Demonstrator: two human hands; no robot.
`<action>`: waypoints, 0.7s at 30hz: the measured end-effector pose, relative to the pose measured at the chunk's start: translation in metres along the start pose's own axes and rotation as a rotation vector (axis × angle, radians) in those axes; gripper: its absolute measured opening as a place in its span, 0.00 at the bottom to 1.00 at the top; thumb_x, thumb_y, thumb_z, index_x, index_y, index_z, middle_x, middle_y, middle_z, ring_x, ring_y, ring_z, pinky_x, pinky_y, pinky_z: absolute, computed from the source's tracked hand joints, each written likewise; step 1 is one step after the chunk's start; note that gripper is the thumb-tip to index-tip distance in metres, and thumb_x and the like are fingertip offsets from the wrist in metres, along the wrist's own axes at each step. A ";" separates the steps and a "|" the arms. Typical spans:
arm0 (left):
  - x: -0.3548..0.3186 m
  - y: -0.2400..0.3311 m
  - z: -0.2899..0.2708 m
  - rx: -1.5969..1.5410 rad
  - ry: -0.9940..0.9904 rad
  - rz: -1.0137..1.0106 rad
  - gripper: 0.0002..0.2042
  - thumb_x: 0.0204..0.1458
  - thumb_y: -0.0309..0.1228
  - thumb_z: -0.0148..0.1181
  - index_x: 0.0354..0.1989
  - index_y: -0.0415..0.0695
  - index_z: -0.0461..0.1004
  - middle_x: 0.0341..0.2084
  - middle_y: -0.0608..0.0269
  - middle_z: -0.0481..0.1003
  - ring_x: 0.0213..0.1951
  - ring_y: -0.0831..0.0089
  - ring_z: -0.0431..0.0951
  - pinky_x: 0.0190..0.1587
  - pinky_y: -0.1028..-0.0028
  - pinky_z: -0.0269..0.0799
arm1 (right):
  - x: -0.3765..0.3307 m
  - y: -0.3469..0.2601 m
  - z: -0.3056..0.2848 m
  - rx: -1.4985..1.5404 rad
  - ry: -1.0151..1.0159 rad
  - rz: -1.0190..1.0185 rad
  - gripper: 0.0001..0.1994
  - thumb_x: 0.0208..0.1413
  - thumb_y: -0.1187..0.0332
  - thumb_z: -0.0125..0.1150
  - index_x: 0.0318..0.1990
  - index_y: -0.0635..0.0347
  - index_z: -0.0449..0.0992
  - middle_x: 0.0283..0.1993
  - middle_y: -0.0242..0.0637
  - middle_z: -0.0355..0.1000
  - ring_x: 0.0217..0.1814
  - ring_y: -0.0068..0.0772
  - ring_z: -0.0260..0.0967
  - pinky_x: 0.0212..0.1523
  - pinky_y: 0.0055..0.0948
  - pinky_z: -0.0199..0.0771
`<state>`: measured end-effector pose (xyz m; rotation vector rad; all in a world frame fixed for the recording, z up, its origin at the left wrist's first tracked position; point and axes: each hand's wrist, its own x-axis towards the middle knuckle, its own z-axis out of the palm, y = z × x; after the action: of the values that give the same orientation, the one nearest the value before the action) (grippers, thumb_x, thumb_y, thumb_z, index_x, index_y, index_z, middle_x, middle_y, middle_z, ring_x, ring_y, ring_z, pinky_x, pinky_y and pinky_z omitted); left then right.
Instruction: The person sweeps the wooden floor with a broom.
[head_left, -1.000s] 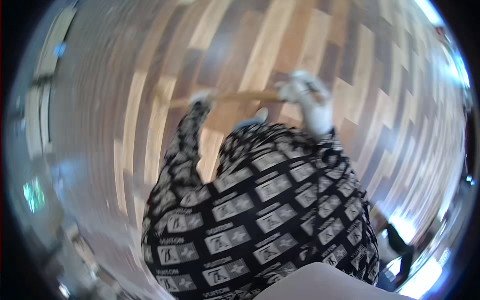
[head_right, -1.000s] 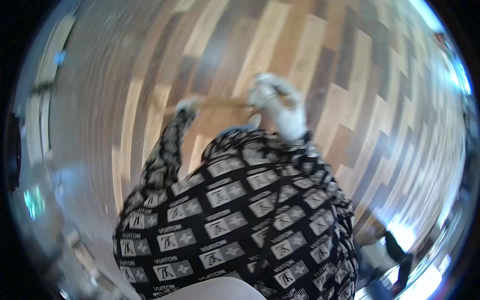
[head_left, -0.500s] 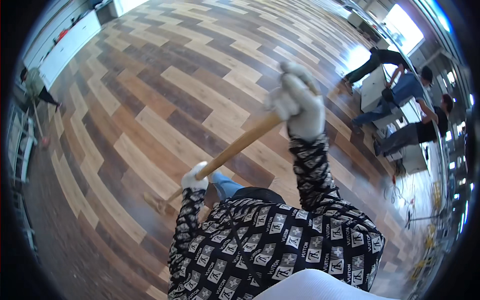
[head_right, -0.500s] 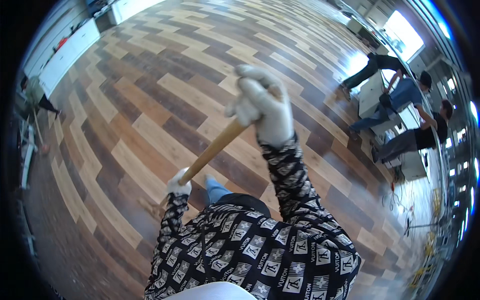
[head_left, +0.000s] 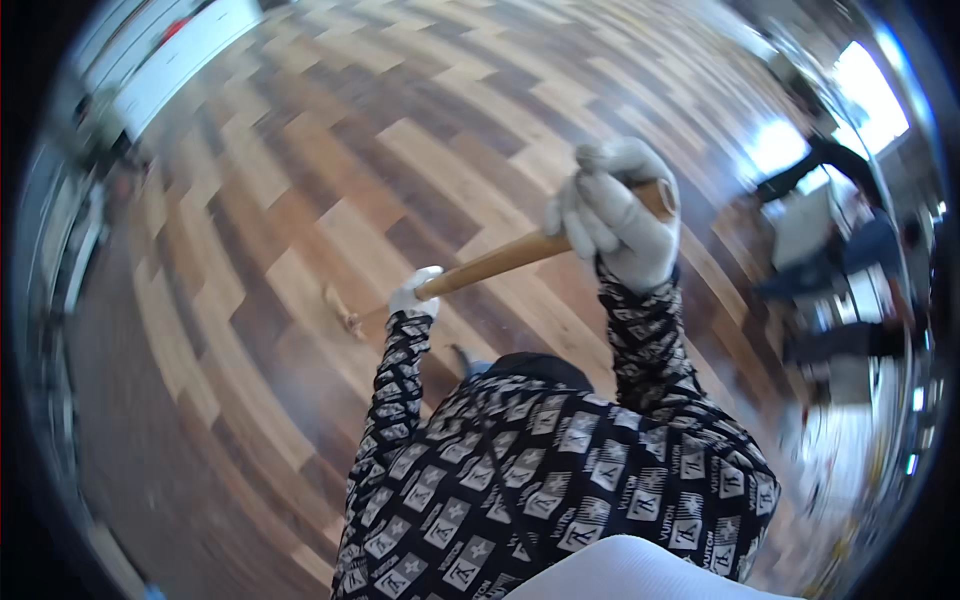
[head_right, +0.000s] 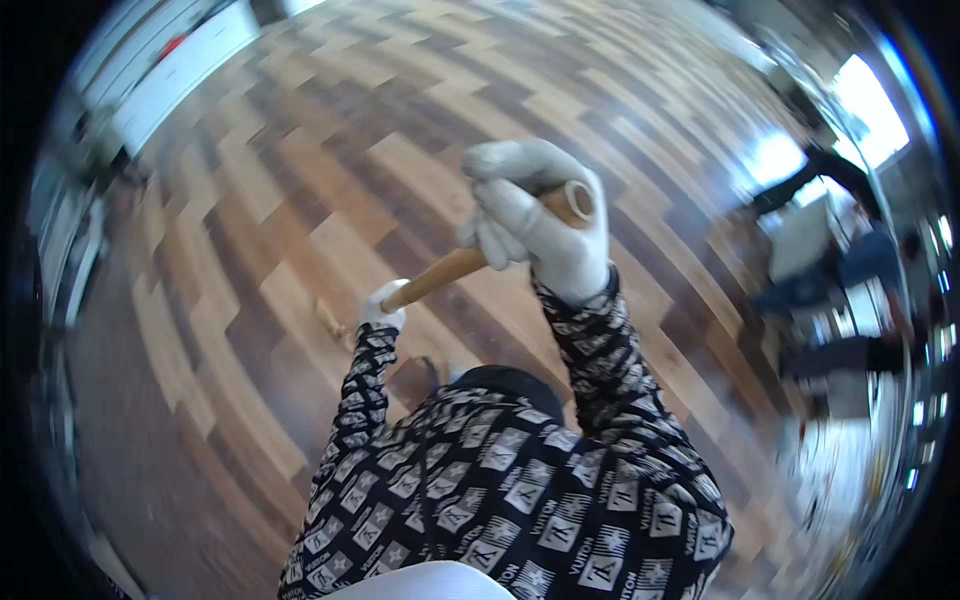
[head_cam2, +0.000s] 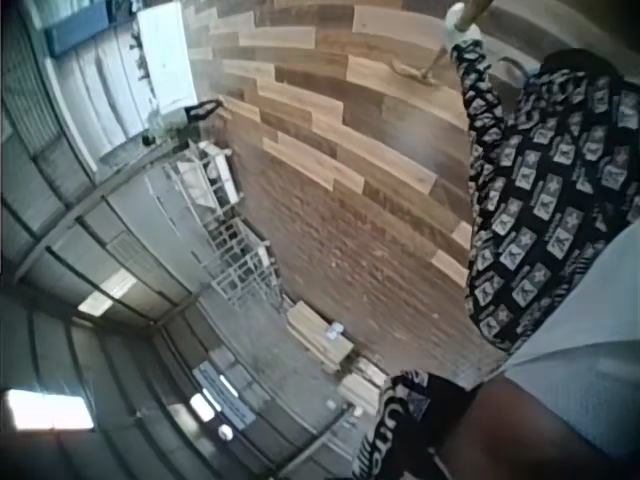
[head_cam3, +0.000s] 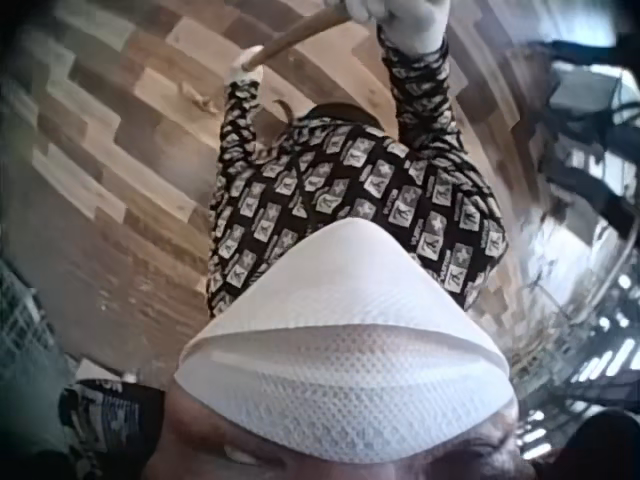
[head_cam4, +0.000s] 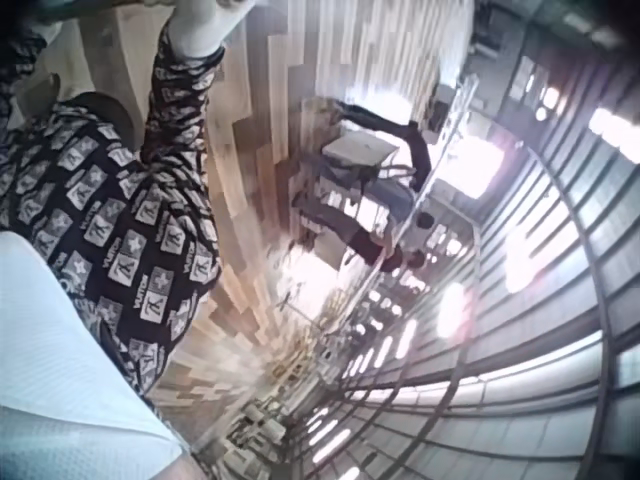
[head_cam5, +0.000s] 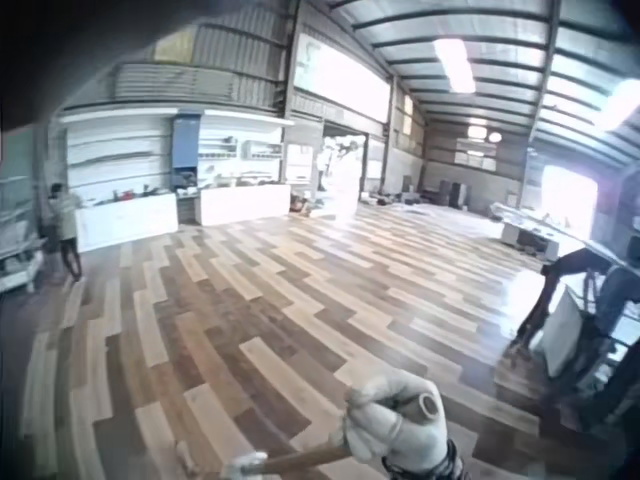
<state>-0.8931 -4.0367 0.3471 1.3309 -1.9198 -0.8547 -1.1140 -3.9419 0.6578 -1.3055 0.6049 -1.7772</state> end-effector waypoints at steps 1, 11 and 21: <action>-0.003 0.000 -0.012 0.062 0.044 -0.054 0.12 0.49 0.26 0.57 0.41 0.53 0.80 0.34 0.53 0.79 0.39 0.54 0.79 0.42 0.65 0.75 | 0.008 0.014 0.002 0.060 -0.036 0.025 0.10 0.59 0.80 0.51 0.47 0.69 0.74 0.18 0.29 0.66 0.15 0.19 0.62 0.30 0.28 0.78; -0.191 -0.191 -0.096 0.207 0.167 -0.646 0.11 0.54 0.33 0.58 0.45 0.54 0.80 0.36 0.59 0.81 0.40 0.62 0.81 0.44 0.69 0.74 | -0.020 0.181 0.057 0.214 -0.329 0.747 0.09 0.62 0.75 0.54 0.47 0.62 0.77 0.28 0.27 0.71 0.29 0.16 0.68 0.39 0.24 0.73; -0.050 -0.074 -0.049 0.285 -0.323 -0.497 0.15 0.54 0.37 0.50 0.49 0.66 0.75 0.40 0.57 0.79 0.41 0.53 0.78 0.42 0.60 0.75 | 0.041 0.180 -0.073 -0.082 0.155 0.473 0.29 0.63 0.52 0.48 0.60 0.70 0.63 0.33 0.40 0.76 0.32 0.31 0.75 0.42 0.33 0.76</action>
<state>-0.8002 -4.0172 0.3091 1.9978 -2.0397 -1.1183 -1.1268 -4.0806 0.5157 -0.9780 0.9920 -1.4776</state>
